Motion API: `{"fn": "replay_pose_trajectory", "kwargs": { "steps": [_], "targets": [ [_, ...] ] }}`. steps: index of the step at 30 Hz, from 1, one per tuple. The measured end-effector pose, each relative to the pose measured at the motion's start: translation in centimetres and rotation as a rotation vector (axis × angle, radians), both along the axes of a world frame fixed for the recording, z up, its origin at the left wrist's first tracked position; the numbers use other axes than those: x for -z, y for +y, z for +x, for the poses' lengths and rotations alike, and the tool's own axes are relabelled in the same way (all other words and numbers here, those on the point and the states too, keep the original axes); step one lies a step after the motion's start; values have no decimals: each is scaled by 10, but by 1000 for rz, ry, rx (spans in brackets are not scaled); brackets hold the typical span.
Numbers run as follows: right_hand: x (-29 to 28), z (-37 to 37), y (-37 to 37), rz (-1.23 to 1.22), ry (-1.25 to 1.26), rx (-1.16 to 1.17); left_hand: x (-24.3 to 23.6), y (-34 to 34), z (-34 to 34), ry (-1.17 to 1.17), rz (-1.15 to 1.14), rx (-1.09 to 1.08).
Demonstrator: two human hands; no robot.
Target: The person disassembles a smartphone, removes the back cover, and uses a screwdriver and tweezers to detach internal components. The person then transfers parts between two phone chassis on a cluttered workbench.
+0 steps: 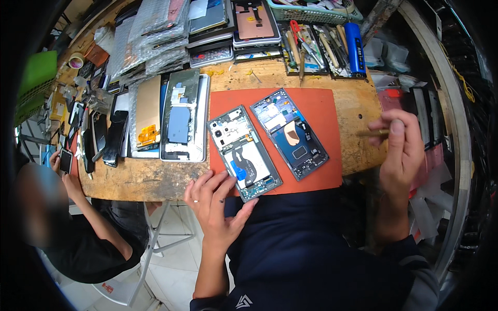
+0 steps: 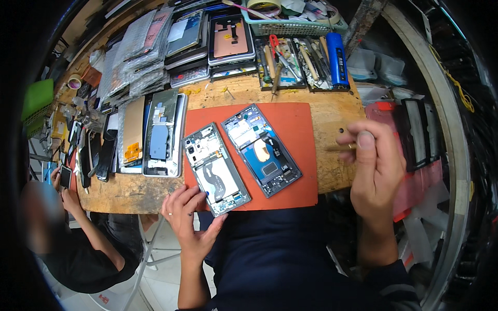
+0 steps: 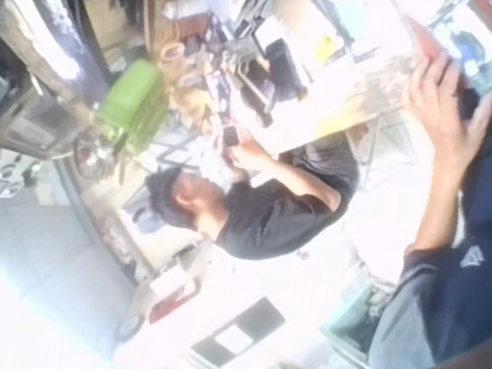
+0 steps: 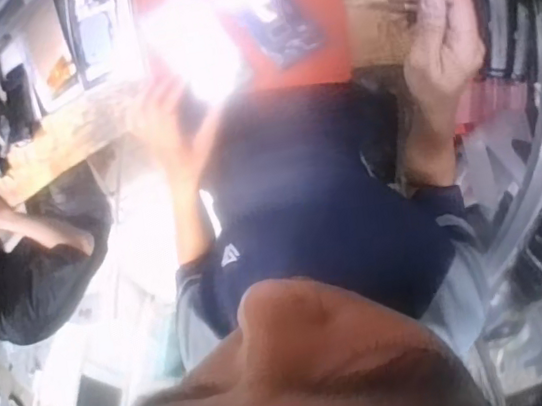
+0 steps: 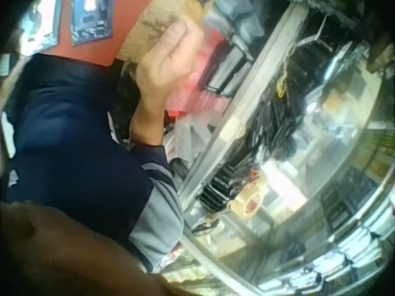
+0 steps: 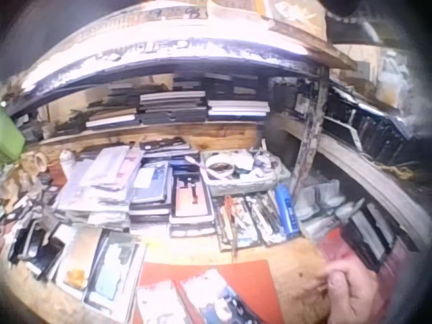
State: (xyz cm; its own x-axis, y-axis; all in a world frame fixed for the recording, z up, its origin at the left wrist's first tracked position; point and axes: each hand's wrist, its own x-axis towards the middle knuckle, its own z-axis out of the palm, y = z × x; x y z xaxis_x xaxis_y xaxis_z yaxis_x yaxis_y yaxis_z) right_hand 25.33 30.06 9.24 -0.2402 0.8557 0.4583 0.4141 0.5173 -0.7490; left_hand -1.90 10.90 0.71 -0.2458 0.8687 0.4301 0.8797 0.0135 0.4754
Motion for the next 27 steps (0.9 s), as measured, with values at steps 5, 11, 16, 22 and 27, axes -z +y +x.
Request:
{"fn": "replay_pose_trajectory", "kwargs": {
  "steps": [5,11,16,22,27],
  "targets": [
    [-11,-2,-31,-24,-194,-143,2,-10,10,-3,23,31],
    [10,-6,-37,-36,-234,-201,5,-10,12,38,48,24],
    [1,-37,-40,4,-59,-402,5,-10,14,-18,75,-2],
    [23,-82,-34,109,-101,-726,6,-4,13,-92,80,-14],
    [19,-91,-34,85,-129,-731,16,-5,7,-129,98,24]
  ]
}}
